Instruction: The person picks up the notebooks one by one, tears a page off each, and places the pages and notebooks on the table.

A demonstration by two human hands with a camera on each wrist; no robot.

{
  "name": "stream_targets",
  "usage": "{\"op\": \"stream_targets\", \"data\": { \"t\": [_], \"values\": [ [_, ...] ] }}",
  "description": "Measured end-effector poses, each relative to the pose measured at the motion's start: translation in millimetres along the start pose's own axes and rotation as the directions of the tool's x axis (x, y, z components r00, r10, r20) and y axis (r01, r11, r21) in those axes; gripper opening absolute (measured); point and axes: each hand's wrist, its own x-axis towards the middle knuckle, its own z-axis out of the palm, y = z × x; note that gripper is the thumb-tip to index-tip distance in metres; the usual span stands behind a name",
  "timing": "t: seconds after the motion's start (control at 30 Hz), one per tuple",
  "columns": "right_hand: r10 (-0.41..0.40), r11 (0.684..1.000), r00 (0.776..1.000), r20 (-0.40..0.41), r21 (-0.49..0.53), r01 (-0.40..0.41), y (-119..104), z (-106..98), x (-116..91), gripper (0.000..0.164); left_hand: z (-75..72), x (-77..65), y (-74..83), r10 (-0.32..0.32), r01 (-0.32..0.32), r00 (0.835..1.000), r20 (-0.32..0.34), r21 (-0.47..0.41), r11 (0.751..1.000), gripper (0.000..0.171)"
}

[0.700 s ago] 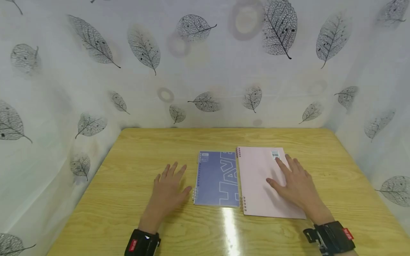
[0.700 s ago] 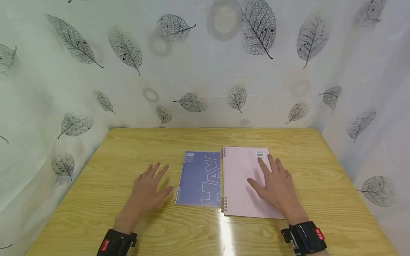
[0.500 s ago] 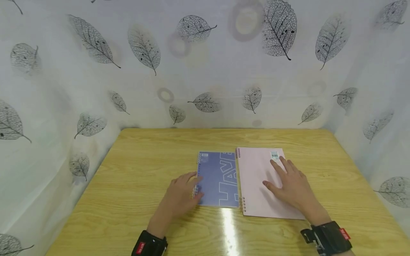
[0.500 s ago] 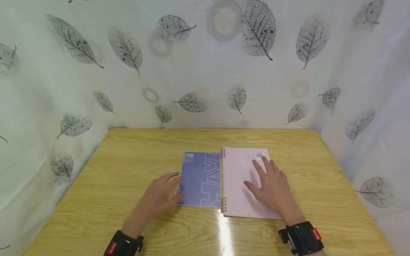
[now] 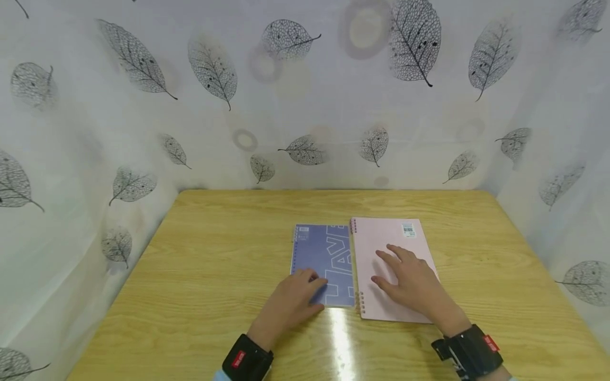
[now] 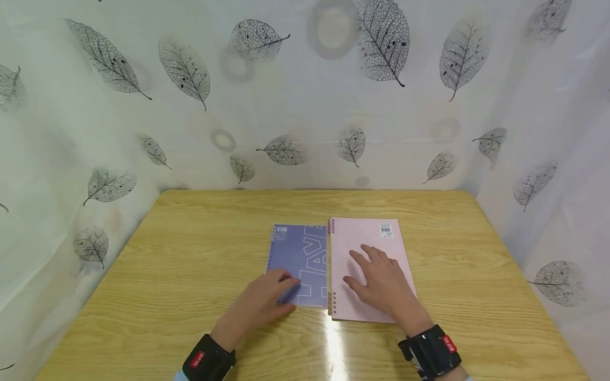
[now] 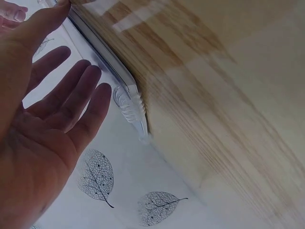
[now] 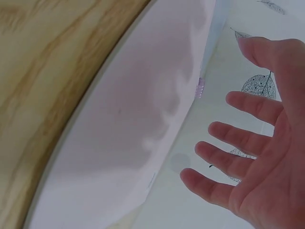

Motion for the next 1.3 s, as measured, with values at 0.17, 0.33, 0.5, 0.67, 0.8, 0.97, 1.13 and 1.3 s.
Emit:
{"op": "stream_targets", "data": {
  "t": [0.17,0.33,0.5,0.67,0.8,0.97,1.13,1.3],
  "values": [
    [-0.029,1.000,1.000,-0.009,-0.009,0.029,-4.1,2.1,3.5,0.058,-0.2,1.5,-1.4,-0.005,0.005,1.000,0.028,-0.006,1.000,0.040],
    [-0.029,0.999,1.000,0.000,-0.013,0.029,-6.7,1.2,6.7,0.057,-2.2,0.4,-4.2,0.002,-0.001,1.000,0.016,-0.034,0.999,0.036],
    [-0.018,1.000,1.000,0.017,-0.011,0.018,-8.2,-0.6,8.6,0.056,-1.8,1.1,-6.6,0.015,-0.015,0.999,-0.034,-0.023,1.000,0.031],
    [-0.008,1.000,0.999,0.033,-0.002,0.009,-10.6,-1.8,8.7,0.056,3.1,6.7,-5.3,0.044,-0.045,0.999,0.012,0.126,0.991,0.026],
    [-0.009,1.000,1.000,0.029,-0.010,0.010,-10.6,-2.2,9.4,0.056,1.7,10.4,-4.3,0.076,-0.085,0.996,0.047,0.232,0.969,0.021],
    [-0.015,1.000,1.000,0.022,-0.012,0.016,-8.5,-2.3,9.2,0.055,-0.9,12.9,-7.0,0.122,-0.119,0.993,0.003,0.235,0.965,0.013],
    [-0.024,1.000,0.999,0.021,-0.010,0.024,-6.6,-2.7,7.9,0.055,-1.4,14.9,-9.9,0.129,-0.118,0.990,-0.060,0.161,0.980,0.007],
    [-0.019,1.000,1.000,0.018,-0.005,0.020,-5.9,-2.6,5.8,0.054,-1.9,14.3,-11.1,0.127,-0.108,0.985,-0.115,0.155,0.982,0.014]
  ]
}}
